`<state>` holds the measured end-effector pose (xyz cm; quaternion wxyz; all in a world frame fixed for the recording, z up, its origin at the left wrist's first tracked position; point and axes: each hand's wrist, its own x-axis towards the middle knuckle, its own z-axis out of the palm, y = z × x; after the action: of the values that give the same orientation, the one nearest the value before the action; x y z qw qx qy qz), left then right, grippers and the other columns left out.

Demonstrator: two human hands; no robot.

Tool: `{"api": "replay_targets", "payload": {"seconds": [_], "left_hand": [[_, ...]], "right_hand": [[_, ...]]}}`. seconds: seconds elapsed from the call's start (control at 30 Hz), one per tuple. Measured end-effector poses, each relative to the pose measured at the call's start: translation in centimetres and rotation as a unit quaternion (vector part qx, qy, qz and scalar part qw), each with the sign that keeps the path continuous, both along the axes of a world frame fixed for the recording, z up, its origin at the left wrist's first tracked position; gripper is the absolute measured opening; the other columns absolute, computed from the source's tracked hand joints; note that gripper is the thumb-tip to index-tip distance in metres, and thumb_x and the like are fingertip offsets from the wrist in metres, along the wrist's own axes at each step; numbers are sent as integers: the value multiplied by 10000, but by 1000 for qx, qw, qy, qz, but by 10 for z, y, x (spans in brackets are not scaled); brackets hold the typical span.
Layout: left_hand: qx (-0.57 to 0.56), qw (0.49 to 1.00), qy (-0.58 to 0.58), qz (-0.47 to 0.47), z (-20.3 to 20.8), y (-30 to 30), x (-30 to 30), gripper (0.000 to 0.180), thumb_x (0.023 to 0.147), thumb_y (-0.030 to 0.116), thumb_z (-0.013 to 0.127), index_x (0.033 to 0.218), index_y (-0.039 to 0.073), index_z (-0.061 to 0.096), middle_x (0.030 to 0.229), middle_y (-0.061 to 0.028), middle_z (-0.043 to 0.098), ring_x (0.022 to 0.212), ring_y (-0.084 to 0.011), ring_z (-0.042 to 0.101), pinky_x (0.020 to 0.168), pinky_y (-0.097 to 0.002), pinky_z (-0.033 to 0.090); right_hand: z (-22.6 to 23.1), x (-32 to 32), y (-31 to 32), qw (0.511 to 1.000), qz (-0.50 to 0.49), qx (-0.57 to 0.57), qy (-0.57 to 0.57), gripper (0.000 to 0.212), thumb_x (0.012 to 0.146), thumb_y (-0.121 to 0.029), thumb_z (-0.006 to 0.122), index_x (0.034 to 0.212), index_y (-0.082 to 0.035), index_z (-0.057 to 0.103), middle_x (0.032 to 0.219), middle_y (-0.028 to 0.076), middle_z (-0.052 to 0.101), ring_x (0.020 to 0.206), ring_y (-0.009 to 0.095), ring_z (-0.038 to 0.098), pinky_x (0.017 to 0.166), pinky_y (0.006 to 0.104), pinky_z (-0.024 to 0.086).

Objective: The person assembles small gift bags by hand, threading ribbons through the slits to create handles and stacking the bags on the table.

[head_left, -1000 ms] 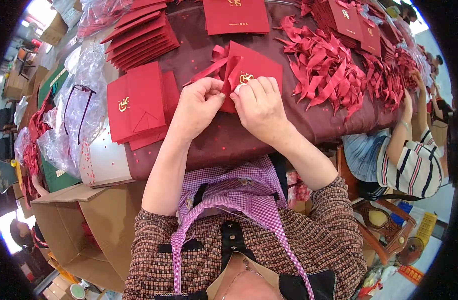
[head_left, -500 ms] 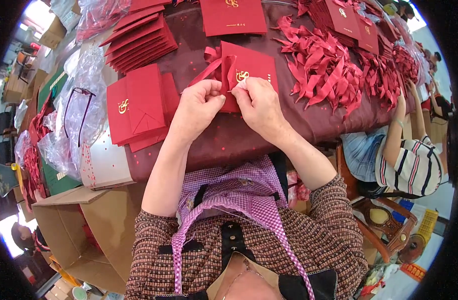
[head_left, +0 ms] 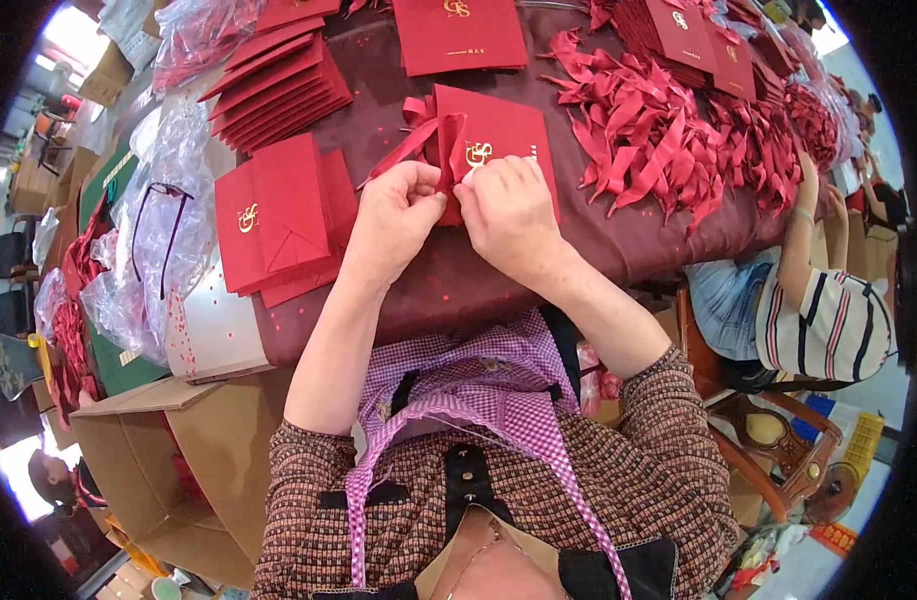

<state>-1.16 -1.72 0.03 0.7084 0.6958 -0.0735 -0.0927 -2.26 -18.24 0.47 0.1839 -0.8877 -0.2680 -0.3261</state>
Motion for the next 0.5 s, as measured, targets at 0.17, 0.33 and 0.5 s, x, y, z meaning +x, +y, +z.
{"api": "replay_targets", "payload": {"seconds": [0.17,0.33,0.5], "left_hand": [[-60,996,65,5,4,0,1,234,807,-50,604,1040,-30,616,873,-11,619,767,-68,560,705,-202,458],[-85,991,100,-6,12,3,2,207,820,-46,580,1023,-50,625,882,-24,641,761,-69,568,701,-203,462],[-87,991,102,-26,8,7,4,195,822,-47,575,1009,-38,625,880,-21,643,755,-61,567,679,-199,453]], "right_hand": [[0,6,-9,966,20,201,164,120,826,-96,638,790,-27,546,744,152,594,767,361,589,724,456,451],[1,9,-19,963,8,207,170,120,838,-72,649,809,9,566,750,157,596,733,323,599,660,389,474],[-3,9,-22,957,16,227,178,109,847,-72,647,826,12,581,765,152,610,726,299,606,652,372,478]]}}
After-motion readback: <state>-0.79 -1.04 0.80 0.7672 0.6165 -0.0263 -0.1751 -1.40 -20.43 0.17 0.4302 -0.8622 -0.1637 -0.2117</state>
